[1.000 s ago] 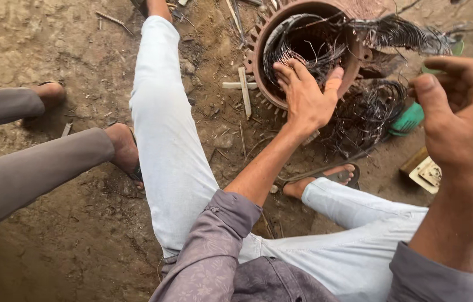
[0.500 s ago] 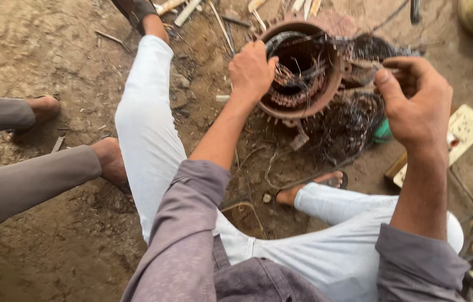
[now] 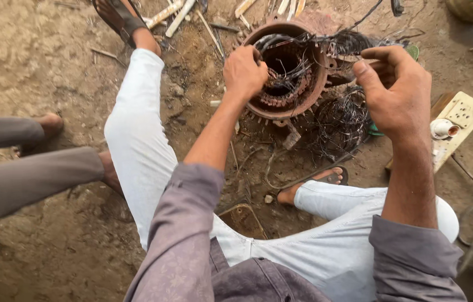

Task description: The person uses a handheld angle grinder to cut copper wire coils inside a motor stator. They repeatedly cut the wire, pull out the severed strands by hand, and continue cutting until the stator is largely cleared of wire.

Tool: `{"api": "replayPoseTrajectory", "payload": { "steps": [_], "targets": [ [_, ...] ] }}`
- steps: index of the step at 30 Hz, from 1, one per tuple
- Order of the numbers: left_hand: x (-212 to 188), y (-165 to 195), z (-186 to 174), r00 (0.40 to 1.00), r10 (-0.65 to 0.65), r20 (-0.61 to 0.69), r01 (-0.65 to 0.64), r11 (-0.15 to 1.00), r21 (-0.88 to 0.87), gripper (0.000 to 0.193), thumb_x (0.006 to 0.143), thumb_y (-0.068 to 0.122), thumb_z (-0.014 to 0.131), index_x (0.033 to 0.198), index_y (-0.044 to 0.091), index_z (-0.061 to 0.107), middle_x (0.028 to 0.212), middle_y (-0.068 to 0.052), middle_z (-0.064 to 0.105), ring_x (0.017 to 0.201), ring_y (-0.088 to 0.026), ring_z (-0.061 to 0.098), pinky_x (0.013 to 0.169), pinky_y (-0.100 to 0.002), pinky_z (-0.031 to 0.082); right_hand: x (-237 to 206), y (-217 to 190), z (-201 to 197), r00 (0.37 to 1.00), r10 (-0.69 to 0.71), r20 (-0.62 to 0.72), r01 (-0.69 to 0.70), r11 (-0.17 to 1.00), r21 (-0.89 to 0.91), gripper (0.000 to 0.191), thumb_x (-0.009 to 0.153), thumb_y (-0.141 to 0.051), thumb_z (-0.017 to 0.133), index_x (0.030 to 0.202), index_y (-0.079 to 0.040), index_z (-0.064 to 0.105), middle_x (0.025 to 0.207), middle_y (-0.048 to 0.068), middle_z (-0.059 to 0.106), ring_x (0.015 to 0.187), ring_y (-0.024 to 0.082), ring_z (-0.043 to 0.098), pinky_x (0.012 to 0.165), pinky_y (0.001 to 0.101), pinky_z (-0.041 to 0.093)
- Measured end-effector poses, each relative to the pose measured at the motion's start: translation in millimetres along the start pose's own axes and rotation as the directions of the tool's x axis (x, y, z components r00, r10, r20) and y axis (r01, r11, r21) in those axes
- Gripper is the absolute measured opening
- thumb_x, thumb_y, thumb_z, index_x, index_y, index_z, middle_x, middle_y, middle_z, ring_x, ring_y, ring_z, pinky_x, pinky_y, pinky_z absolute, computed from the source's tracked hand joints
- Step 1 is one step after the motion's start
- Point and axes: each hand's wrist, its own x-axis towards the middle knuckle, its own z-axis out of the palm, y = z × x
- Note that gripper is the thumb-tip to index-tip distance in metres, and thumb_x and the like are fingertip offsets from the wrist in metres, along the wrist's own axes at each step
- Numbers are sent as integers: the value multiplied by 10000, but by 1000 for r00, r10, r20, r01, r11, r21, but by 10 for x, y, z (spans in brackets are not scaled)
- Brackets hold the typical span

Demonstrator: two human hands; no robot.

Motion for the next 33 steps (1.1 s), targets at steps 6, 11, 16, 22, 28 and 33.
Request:
{"api": "replayPoseTrajectory", "payload": {
  "steps": [6, 11, 16, 22, 28, 33],
  "targets": [
    [-606, 385, 235, 982, 116, 151, -104, 991, -87, 208, 929, 151, 580, 1068, 54, 700, 1023, -143, 705, 907, -259, 711, 815, -413, 559, -12, 54, -11, 999, -34, 11, 34, 999, -4, 273, 1108, -203, 702, 1281, 8, 682, 1080, 143, 755, 984, 199, 729, 849, 348, 604],
    [-989, 630, 478, 972, 227, -57, -234, 958, -165, 316, 970, 170, 606, 1238, 8, 648, 1094, -156, 668, 956, -304, 685, 853, -435, 570, -1, 85, 0, 1000, 8, 15, -9, 1000, 24, 256, 1104, -189, 692, 1265, 9, 676, 1090, 129, 738, 962, 174, 727, 842, 308, 619],
    [-976, 409, 231, 980, 189, 65, -169, 957, -237, 425, 1014, 192, 544, 1395, 6, 575, 1147, -207, 652, 987, -300, 692, 851, -412, 584, -3, -21, 31, 998, -52, 26, 52, 999, 16, 258, 1127, -147, 715, 1308, 33, 678, 1110, 131, 747, 999, 166, 726, 859, 285, 591],
    [-844, -128, 239, 981, 191, 27, -184, 968, -169, 714, 1068, 328, 489, 1567, -112, 230, 1638, -338, 203, 1530, -443, 271, 1255, -485, 257, -21, -196, 65, 998, 60, -1, -60, 998, 14, 243, 1016, -160, 688, 1195, 3, 668, 1007, 89, 725, 907, 126, 695, 759, 273, 565],
    [-866, -169, 524, 957, 179, 227, -102, 944, -315, 835, 1070, 380, 469, 1580, -133, 52, 1675, -337, -8, 1584, -417, 6, 1291, -447, 130, -7, -229, 73, 1000, -2, 21, 1, 1000, 15, 247, 1080, -162, 710, 1256, 9, 679, 1058, 106, 741, 964, 146, 707, 844, 288, 577],
    [-761, -218, 427, 918, 198, 344, -152, 976, -155, 868, 995, 283, 597, 1568, -86, 59, 1665, -292, 10, 1538, -392, 62, 1227, -456, 179, 11, -181, 88, 1000, -27, 5, 27, 1000, -3, 230, 1022, -162, 699, 1177, 7, 680, 998, 111, 731, 910, 142, 697, 803, 291, 566]
  ]
}}
